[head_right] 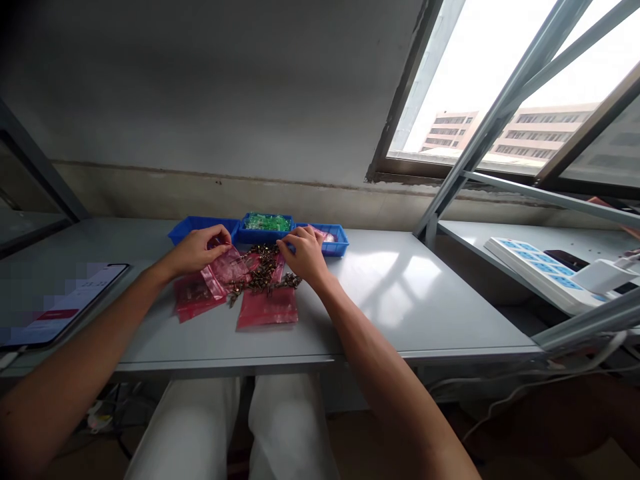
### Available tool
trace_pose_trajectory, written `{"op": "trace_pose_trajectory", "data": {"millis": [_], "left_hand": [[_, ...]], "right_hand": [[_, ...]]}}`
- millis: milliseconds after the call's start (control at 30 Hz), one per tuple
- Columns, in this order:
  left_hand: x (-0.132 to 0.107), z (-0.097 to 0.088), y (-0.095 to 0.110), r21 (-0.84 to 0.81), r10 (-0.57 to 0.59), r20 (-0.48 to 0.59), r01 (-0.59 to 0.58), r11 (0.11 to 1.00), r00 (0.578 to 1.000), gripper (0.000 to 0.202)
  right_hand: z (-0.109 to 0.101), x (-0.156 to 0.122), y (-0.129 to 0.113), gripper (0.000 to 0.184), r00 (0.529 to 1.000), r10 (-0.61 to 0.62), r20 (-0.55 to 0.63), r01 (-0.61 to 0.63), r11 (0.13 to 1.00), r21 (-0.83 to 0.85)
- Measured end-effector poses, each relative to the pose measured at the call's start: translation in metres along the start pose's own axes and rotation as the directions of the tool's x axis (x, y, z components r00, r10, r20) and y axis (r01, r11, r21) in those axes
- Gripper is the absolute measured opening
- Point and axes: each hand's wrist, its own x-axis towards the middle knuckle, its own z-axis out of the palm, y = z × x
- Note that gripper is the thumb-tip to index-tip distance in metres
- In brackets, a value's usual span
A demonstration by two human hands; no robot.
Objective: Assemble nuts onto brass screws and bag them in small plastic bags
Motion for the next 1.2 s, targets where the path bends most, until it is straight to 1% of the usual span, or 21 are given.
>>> {"op": "trace_pose_trajectory", "data": {"millis": [200, 367, 500, 600, 667, 733, 800, 867, 900, 967, 1033, 1067, 1100, 1133, 1167, 1200], "left_hand": [[0.002, -0.001, 0.001, -0.028, -0.004, -0.111, 0.001, 1.0, 0.994, 0.013], [0.001, -0.002, 0.002, -0.063, -0.034, -0.24, 0.02, 0.998, 0.97, 0.016], [0.001, -0.003, 0.006, -0.137, -0.043, -0.351, -0.005, 0.991, 0.935, 0.016], [0.002, -0.002, 0.008, -0.184, -0.079, -0.397, 0.006, 0.983, 0.915, 0.016], [0.004, 0.002, 0.009, -0.213, -0.107, -0.418, 0.017, 0.977, 0.902, 0.016], [0.006, 0.008, 0.01, -0.273, -0.138, -0.427, 0.018, 0.962, 0.893, 0.016], [0.009, 0.015, 0.014, -0.392, -0.204, -0.404, 0.032, 0.919, 0.892, 0.018], [0.01, 0.021, 0.021, -0.557, -0.298, -0.316, 0.078, 0.827, 0.901, 0.02], [0.01, 0.022, 0.025, -0.636, -0.336, -0.251, 0.107, 0.764, 0.908, 0.021], [0.008, 0.023, 0.033, -0.755, -0.365, -0.127, 0.149, 0.638, 0.922, 0.025], [0.005, 0.022, 0.038, -0.818, -0.323, -0.047, 0.149, 0.555, 0.945, 0.026], [0.004, 0.021, 0.039, -0.834, -0.28, -0.026, 0.133, 0.535, 0.96, 0.026], [0.003, 0.021, 0.039, -0.84, -0.234, -0.017, 0.113, 0.531, 0.972, 0.027], [0.003, 0.021, 0.038, -0.833, -0.195, -0.021, 0.091, 0.546, 0.98, 0.028], [0.003, 0.022, 0.037, -0.812, -0.169, -0.043, 0.064, 0.58, 0.985, 0.03], [0.004, 0.023, 0.034, -0.777, -0.158, -0.08, 0.038, 0.629, 0.984, 0.032]], "right_hand": [[0.002, 0.001, 0.003, 0.025, 1.0, -0.013, -0.002, 0.013, 1.0, 0.02], [0.0, 0.003, 0.001, 0.027, 0.999, -0.044, 0.023, 0.042, 0.997, 0.068], [-0.002, 0.002, -0.009, 0.025, 0.999, -0.029, 0.025, 0.024, 0.985, 0.172], [0.001, 0.0, -0.021, 0.023, 0.996, -0.024, 0.085, -0.002, 0.954, 0.299], [0.005, -0.002, -0.029, 0.022, 0.993, -0.049, 0.111, 0.008, 0.939, 0.343], [0.008, -0.003, -0.036, 0.026, 0.988, -0.101, 0.116, 0.056, 0.938, 0.342], [0.009, -0.004, -0.042, 0.04, 0.98, -0.158, 0.12, 0.113, 0.942, 0.317], [0.009, -0.005, -0.046, 0.056, 0.973, -0.194, 0.127, 0.152, 0.947, 0.284], [0.008, -0.005, -0.047, 0.059, 0.973, -0.193, 0.124, 0.154, 0.951, 0.269], [0.008, -0.005, -0.045, 0.053, 0.981, -0.159, 0.112, 0.126, 0.958, 0.258], [0.009, -0.005, -0.042, 0.04, 0.992, -0.077, 0.097, 0.046, 0.955, 0.292], [0.011, -0.004, -0.039, 0.033, 0.996, -0.015, 0.088, -0.015, 0.942, 0.334], [0.013, -0.003, -0.037, 0.028, 0.995, 0.057, 0.081, -0.084, 0.913, 0.399], [0.015, -0.002, -0.034, 0.025, 0.988, 0.135, 0.076, -0.154, 0.86, 0.487], [0.018, -0.001, -0.032, 0.022, 0.974, 0.213, 0.077, -0.217, 0.78, 0.587], [0.02, 0.0, -0.03, 0.021, 0.954, 0.286, 0.086, -0.265, 0.679, 0.685]]}}
